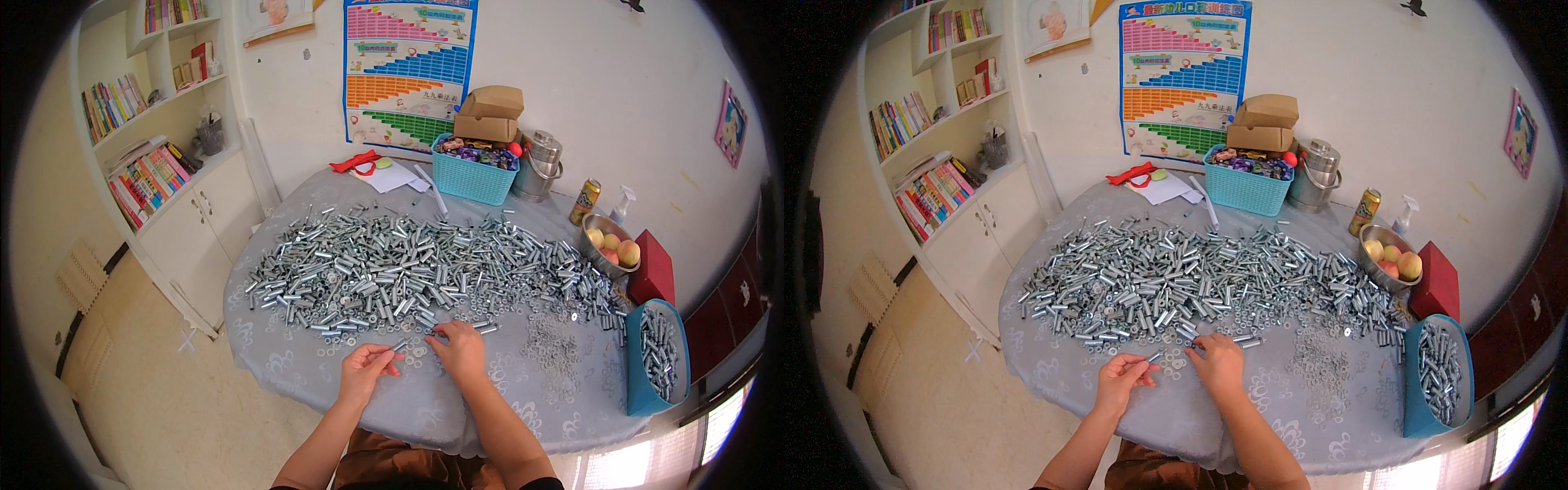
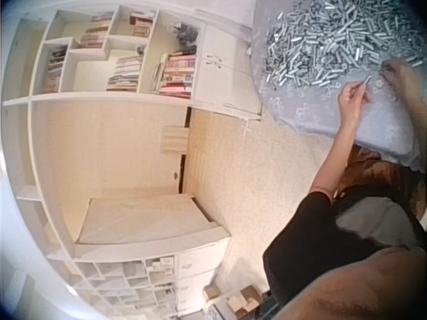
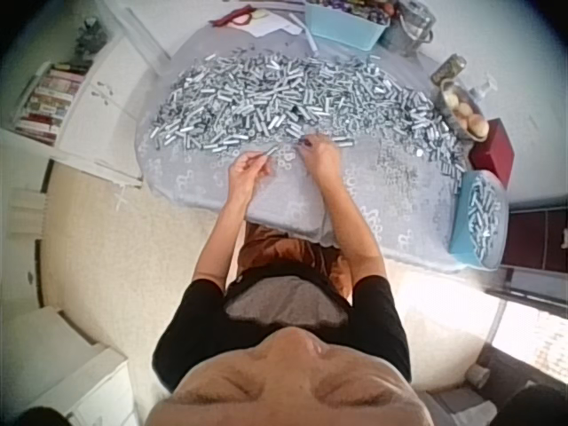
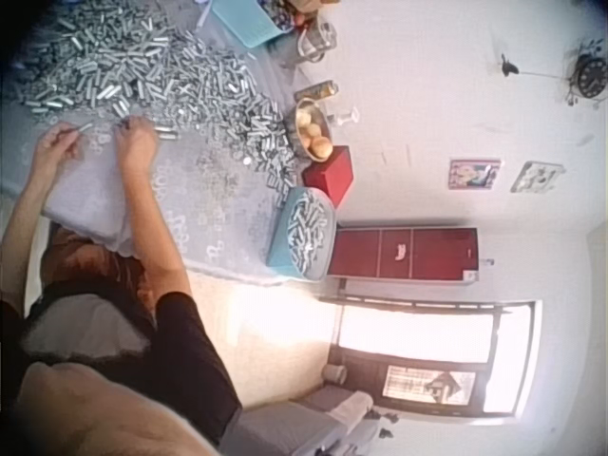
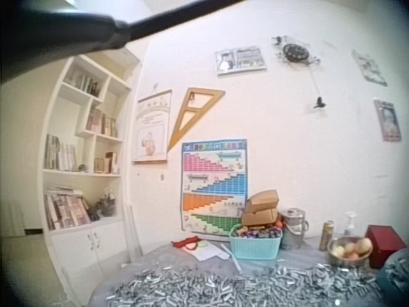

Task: The person sits at a table covered with a large pile of metal bolts and washers. They repeatedly pick up a bolt and a washer, thread the washer onto the bolt, and place the assembled unit into a blue plastic bin on the right side of the table.

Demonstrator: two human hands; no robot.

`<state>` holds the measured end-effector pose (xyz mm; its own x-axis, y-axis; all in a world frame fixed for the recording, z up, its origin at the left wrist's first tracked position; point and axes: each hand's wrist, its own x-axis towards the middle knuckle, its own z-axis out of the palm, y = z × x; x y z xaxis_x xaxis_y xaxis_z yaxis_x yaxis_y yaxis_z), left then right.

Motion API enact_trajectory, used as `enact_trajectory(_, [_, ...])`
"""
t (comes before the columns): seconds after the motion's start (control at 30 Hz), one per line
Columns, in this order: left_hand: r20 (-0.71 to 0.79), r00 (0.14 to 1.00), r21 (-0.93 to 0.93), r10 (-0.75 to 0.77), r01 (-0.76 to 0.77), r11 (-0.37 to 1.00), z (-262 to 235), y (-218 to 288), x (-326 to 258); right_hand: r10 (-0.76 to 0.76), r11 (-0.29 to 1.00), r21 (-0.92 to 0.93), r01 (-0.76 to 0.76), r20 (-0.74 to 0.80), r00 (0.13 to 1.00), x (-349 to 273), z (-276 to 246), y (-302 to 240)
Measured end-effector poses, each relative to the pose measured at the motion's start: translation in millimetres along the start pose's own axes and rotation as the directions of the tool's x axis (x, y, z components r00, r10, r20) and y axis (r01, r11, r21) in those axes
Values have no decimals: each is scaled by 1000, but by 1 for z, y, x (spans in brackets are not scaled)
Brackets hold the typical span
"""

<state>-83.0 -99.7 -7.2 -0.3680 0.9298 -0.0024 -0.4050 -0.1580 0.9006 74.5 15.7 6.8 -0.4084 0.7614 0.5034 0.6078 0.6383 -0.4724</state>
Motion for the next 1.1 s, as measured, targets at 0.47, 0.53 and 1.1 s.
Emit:
enact_trajectory(0.47, [14,1000,15,8,-9,1000,-2,-1,0,12,640,734,-229,288,958,4,-11,-20])
enact_trajectory(0.53, [19,1000,18,2,-2,1000,-3,-3,1,-16,657,729,-194,271,963,3,-12,-19])
enact_trajectory(1.1, [-68,998,-21,6,-8,1000,-2,-4,1,84,661,640,-391,454,887,0,-10,-22])
